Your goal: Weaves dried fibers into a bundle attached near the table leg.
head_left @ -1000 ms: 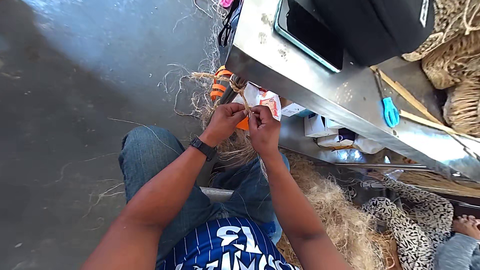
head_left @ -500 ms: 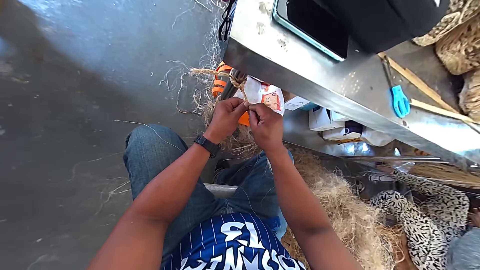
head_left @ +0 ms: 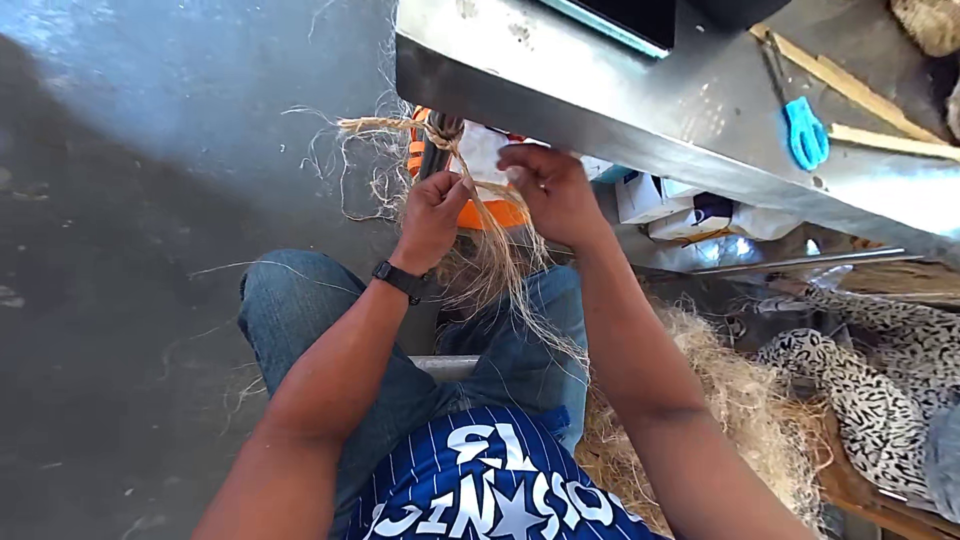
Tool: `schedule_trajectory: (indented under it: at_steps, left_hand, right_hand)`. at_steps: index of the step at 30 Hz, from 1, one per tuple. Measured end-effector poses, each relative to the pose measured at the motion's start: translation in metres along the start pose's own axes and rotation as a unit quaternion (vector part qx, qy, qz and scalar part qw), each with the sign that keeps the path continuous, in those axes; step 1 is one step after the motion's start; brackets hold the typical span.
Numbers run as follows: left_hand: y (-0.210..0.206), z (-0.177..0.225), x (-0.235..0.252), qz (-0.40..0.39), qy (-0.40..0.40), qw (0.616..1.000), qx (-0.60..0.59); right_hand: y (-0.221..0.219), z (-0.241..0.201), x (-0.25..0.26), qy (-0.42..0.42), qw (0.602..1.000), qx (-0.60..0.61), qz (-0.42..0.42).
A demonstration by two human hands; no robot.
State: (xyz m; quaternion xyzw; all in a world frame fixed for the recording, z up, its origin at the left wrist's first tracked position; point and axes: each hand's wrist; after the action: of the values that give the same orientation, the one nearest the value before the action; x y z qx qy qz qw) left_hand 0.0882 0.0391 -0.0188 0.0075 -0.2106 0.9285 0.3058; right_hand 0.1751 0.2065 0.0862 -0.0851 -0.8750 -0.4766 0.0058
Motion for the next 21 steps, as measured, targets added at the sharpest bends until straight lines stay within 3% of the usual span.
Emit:
schedule_trajectory:
  at_steps: [2,4,12,16,21]
  left_hand:
    - [0.001,-0.001,0.000,-0.007,-0.006,1.000,0.004]
    - [0.003,-0.002,0.001,-0.015,-0.017,1.000,0.012]
    - [0.002,-0.003,-0.001,0.001,-0.031,0.996,0.089]
    - [0.003,-0.005,0.001,0.000,-0.045,0.995,0.094]
    - [0.004,0.003,-0.001,-0.018,-0.038,0.995,0.087]
  right_hand:
    - [-0.003,-0.004,0.013,0.001,0.992,0.029,-0.120]
    - [-0.006,-0.003,0.022,-0.010,0.982,0.045,-0.184]
    - [0.024,-0.004,0.016,-0.079,0.971,-0.045,-0.221]
    - [0.022,-0.013,-0.001,-0.137,0.959,0.144,-0.202]
    - [-0.014,-0.028,-0.022,-0.209,0.858,0.427,-0.193]
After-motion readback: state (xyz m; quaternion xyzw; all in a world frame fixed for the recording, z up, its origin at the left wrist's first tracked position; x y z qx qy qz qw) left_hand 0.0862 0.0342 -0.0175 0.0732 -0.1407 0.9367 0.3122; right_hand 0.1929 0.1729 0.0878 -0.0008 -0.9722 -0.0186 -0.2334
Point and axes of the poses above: each hand's wrist, its own x-axis towards the middle knuckle, its own y-axis out of the back of the hand, z = x × y, and after that the axes turned 6 degrees about -x, right-handed
